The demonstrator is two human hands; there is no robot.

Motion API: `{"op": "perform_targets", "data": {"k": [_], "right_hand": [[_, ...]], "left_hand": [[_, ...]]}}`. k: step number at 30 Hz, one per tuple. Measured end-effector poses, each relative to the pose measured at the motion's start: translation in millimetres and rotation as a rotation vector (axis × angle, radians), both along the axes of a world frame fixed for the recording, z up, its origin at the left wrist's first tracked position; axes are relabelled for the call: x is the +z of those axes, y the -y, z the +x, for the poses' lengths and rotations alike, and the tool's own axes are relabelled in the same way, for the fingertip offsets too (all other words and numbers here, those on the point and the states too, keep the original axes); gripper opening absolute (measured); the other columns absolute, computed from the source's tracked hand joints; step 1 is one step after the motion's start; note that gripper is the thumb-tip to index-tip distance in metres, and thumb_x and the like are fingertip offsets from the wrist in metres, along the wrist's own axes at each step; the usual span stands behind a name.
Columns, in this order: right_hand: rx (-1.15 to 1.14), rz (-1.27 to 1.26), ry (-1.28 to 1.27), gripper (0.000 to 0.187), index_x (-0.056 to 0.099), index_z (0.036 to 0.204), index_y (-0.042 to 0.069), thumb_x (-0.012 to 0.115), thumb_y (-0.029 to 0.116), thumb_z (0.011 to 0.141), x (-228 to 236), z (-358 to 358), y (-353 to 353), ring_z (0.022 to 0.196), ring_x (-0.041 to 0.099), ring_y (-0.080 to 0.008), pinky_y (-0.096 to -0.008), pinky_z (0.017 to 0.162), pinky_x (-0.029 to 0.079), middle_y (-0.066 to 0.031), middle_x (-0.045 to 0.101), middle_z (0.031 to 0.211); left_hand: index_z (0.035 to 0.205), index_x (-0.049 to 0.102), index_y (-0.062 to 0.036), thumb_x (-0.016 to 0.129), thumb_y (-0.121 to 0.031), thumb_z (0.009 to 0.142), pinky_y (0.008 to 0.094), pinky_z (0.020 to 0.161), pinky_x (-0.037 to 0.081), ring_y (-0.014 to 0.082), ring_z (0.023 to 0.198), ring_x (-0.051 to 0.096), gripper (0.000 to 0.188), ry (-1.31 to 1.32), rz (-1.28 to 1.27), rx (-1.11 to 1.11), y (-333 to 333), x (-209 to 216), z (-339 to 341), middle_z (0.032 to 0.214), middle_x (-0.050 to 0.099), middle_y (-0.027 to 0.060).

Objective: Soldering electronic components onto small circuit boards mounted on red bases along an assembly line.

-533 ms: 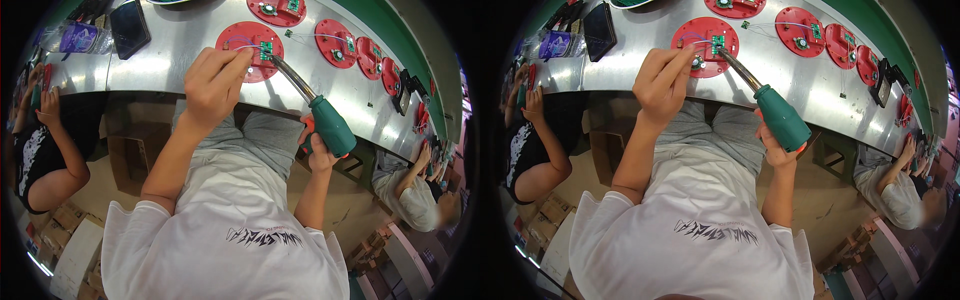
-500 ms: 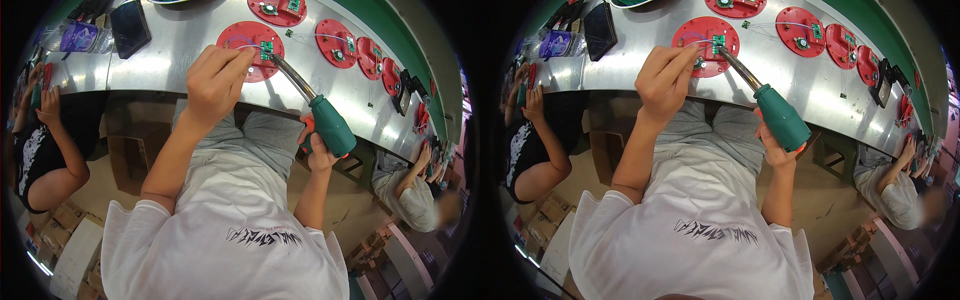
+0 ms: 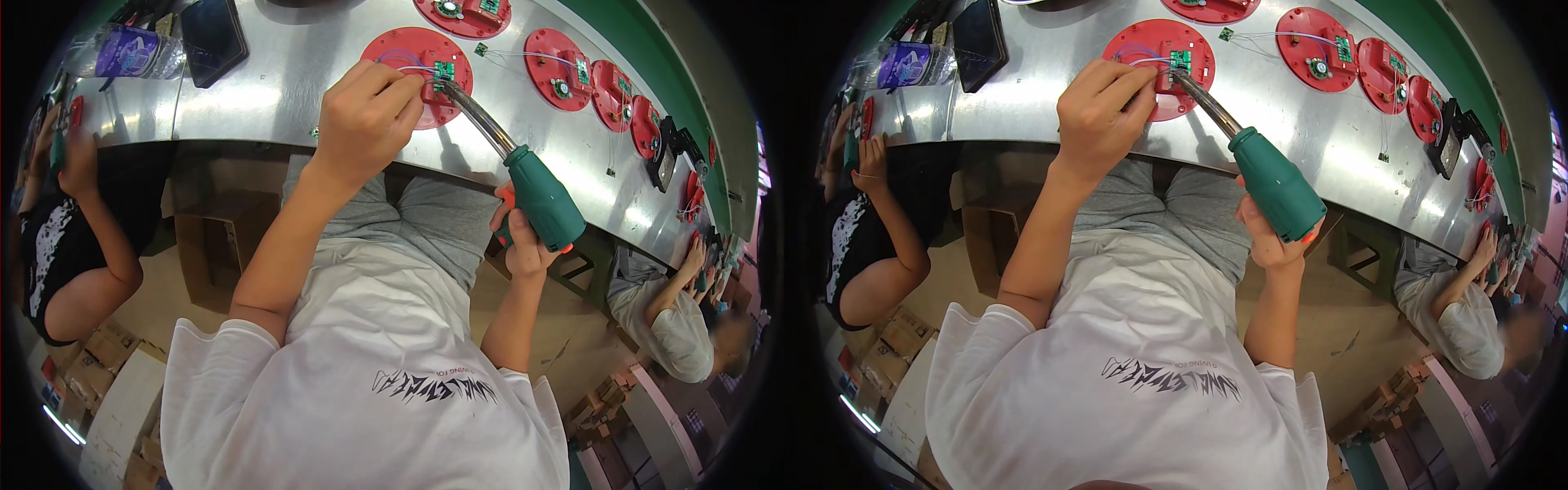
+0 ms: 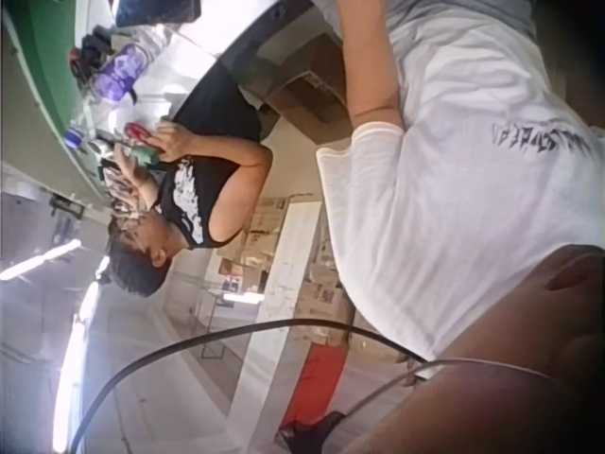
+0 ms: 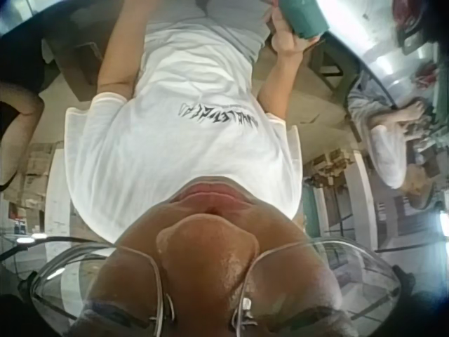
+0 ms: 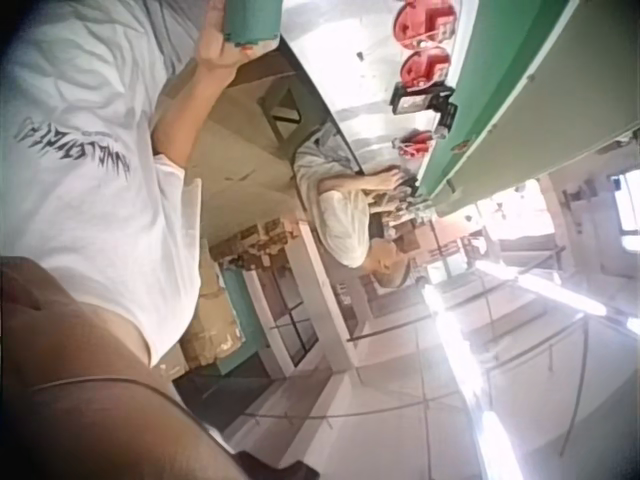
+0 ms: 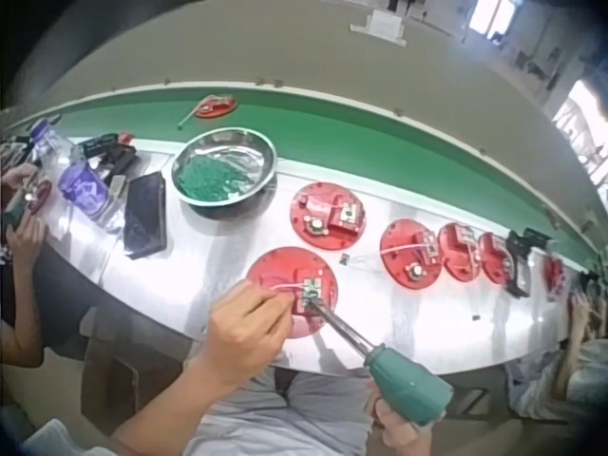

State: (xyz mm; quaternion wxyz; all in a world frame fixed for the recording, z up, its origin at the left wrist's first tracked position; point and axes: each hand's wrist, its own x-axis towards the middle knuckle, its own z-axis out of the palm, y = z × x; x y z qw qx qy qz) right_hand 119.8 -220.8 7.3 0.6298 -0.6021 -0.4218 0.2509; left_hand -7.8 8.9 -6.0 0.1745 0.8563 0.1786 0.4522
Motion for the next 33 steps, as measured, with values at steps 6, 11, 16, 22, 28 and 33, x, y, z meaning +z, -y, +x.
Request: {"op": "perform_targets", "data": {"k": [6,11,16,22,28,33], "right_hand": [[-0.055,-0.067,-0.096,0.04,0.054,0.126,-0.009,0.055,0.008,0.089,3.1,-0.9,-1.3,0.058,0.059,-0.0205,-0.0292,0.053,0.046,-0.0193,0.064,0.101],[-0.119,-0.001,-0.216,0.031,0.06,0.116,-0.009,0.058,0.0,0.086,10.8,-9.0,-0.7,0.058,0.059,-0.0165,-0.0275,0.052,0.047,-0.015,0.067,0.092],[-0.164,0.093,-0.136,0.042,0.055,0.124,-0.01,0.058,0.016,0.091,9.5,0.4,7.3,0.056,0.059,-0.0198,-0.0294,0.05,0.048,-0.0212,0.065,0.102],[-0.229,0.112,-0.103,0.046,0.049,0.126,-0.012,0.056,0.019,0.092,8.5,13.0,4.1,0.053,0.059,-0.0207,-0.0297,0.046,0.047,-0.0228,0.064,0.101],[-0.272,0.178,-0.213,0.045,0.05,0.128,-0.01,0.056,0.014,0.091,9.9,25.6,-6.9,0.053,0.06,-0.0217,-0.0309,0.047,0.047,-0.0219,0.064,0.101],[-0.357,0.232,-0.27,0.037,0.05,0.119,-0.01,0.051,0.02,0.096,4.5,56.7,-5.8,0.049,0.057,-0.0196,-0.0323,0.042,0.048,-0.0217,0.061,0.099]], "left_hand": [[0.083,0.071,-0.0009,0.072,0.003,0.07,0.0335,0.06,0.051,0.0249,0.068,0.063,0.014,0.029,0.005,0.016,-2.5,-1.0,3.7,0.076,0.065,0.0085],[0.086,0.069,-0.0011,0.07,0.004,0.071,0.0351,0.063,0.051,0.0267,0.069,0.062,0.016,-0.04,-0.001,-0.005,1.8,4.2,-3.1,0.078,0.064,0.0094],[0.083,0.066,-0.0013,0.069,-0.001,0.072,0.036,0.064,0.051,0.0253,0.071,0.059,0.011,-0.015,-0.028,-0.007,6.5,1.5,-0.6,0.077,0.06,0.0084],[0.082,0.066,0.0003,0.068,0.0,0.072,0.036,0.065,0.052,0.0248,0.07,0.059,0.01,-0.035,0.045,0.006,3.3,3.2,2.0,0.077,0.061,0.0084],[0.085,0.069,0.0005,0.071,0.005,0.071,0.037,0.062,0.051,0.0277,0.068,0.062,0.015,-0.017,0.015,0.01,0.8,10.5,2.1,0.077,0.064,0.0102],[0.083,0.07,-0.0011,0.075,0.0,0.067,0.0342,0.058,0.049,0.027,0.063,0.059,0.016,-0.021,-0.109,0.005,1.8,30.6,4.3,0.074,0.064,0.0092]]}}
